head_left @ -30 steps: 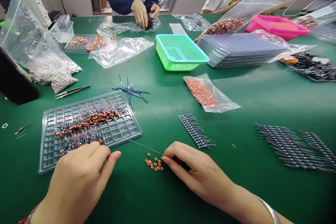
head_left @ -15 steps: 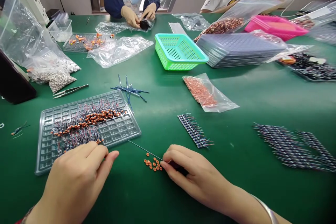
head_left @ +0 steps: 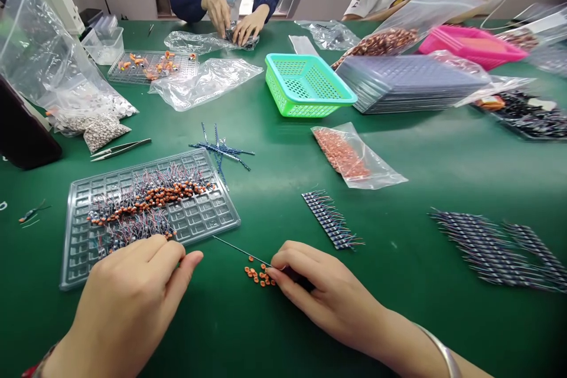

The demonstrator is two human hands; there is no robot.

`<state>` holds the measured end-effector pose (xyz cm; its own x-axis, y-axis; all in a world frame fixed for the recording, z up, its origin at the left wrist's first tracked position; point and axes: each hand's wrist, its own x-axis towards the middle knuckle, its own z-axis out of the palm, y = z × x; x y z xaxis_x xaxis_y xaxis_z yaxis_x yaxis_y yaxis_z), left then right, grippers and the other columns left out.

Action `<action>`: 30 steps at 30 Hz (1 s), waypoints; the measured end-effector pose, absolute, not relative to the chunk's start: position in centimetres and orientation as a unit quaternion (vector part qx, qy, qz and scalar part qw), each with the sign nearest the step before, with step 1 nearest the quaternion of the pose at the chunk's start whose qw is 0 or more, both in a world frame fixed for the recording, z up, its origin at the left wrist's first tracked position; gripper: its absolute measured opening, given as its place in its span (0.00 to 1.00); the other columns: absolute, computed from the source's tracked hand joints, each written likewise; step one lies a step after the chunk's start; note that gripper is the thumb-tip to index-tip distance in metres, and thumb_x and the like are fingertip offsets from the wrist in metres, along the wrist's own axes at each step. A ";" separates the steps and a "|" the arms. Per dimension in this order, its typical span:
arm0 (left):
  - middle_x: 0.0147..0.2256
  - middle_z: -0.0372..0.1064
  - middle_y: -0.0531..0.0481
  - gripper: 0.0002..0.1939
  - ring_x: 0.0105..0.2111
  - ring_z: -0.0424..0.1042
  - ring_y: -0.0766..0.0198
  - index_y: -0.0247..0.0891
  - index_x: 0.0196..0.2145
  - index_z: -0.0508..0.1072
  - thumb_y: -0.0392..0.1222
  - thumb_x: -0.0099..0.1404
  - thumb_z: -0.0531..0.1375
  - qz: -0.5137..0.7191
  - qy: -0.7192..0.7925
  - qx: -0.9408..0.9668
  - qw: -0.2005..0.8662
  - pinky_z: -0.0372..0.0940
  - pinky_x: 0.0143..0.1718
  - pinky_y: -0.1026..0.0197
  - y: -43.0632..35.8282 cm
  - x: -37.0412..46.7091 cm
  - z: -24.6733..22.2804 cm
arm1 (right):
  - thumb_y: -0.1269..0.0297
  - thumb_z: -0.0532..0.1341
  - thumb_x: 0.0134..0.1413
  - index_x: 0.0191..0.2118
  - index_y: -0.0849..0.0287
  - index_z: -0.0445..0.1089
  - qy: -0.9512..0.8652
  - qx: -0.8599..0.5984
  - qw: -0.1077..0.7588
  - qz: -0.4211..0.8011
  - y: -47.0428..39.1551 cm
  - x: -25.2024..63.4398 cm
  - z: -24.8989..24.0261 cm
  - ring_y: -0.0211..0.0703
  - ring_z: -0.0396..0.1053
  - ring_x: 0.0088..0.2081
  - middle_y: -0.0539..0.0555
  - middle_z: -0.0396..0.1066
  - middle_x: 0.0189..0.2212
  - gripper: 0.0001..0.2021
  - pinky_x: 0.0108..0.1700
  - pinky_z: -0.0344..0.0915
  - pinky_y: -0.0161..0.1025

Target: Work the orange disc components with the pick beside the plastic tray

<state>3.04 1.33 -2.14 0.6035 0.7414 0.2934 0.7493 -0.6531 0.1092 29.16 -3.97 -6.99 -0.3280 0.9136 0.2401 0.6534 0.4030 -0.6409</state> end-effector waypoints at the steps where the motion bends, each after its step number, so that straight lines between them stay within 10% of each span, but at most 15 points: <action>1: 0.25 0.66 0.54 0.13 0.23 0.68 0.65 0.40 0.28 0.69 0.44 0.70 0.53 -0.158 -0.415 -0.896 0.014 0.54 0.26 0.58 1.3 3.0 -2.1 | 0.72 0.52 0.64 0.31 0.55 0.62 -0.782 -0.500 0.298 0.223 -4.0 29.2 -7.0 0.39 0.62 0.24 0.49 0.64 0.23 0.10 0.26 0.61 0.35; 30: 0.25 0.68 0.54 0.13 0.25 0.69 0.65 0.40 0.30 0.71 0.46 0.70 0.53 -0.168 -0.406 -0.898 0.015 0.58 0.28 0.59 1.4 2.9 -2.0 | 0.72 0.53 0.61 0.28 0.54 0.58 -0.739 -0.550 0.332 0.202 -4.3 28.6 -7.3 0.36 0.57 0.20 0.46 0.59 0.20 0.11 0.21 0.57 0.33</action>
<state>2.90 1.41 -2.03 0.6130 0.7248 0.3145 0.7350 -0.6692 0.1094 28.60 -4.33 -7.28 -0.1755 0.9472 0.2685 0.6782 0.3140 -0.6644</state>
